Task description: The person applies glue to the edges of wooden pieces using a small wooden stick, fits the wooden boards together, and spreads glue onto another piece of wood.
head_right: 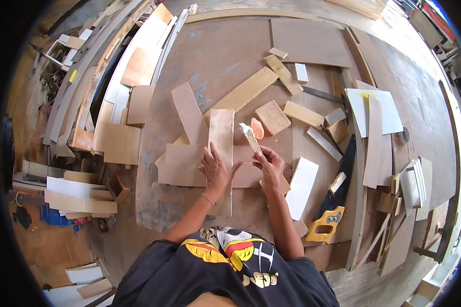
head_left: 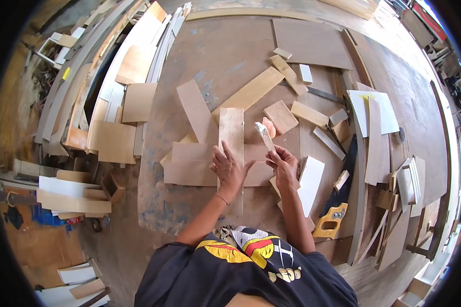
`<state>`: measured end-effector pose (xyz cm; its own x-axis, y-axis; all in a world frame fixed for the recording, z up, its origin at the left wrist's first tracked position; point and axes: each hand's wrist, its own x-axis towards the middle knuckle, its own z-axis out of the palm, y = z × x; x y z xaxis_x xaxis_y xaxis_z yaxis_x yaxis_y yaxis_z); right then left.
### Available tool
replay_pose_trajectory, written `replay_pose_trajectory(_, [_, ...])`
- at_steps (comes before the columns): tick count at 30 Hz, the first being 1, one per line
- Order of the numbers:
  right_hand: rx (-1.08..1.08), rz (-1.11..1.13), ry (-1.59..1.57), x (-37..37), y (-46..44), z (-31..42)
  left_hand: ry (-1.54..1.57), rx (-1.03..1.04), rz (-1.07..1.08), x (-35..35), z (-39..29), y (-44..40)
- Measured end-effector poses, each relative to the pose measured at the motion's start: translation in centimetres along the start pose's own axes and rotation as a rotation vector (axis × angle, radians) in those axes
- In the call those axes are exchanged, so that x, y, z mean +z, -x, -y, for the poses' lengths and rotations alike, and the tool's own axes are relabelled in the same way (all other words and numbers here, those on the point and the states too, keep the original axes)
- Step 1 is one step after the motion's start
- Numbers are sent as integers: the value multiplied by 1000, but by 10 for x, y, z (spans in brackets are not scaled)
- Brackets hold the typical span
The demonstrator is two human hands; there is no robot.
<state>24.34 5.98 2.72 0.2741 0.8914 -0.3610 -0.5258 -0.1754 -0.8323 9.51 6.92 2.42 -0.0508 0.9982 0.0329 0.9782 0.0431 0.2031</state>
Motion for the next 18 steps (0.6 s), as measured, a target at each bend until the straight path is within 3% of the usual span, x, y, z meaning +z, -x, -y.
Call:
replay_pose_trajectory(2, [1,-8,23,1,3,-4,152,-72,9,6,8,-8])
replay_pose_trajectory(9, [28,-18,77,2,6,-14,186,-163,-34,15,29,-23])
replay_pose_trajectory(11, [16,-23,78,2,6,-17,231,-222,151,-6,23,-23])
replay_pose_trajectory(18, [-20,-81,192,2,5,-24,195,-134,162,-3,34,-26])
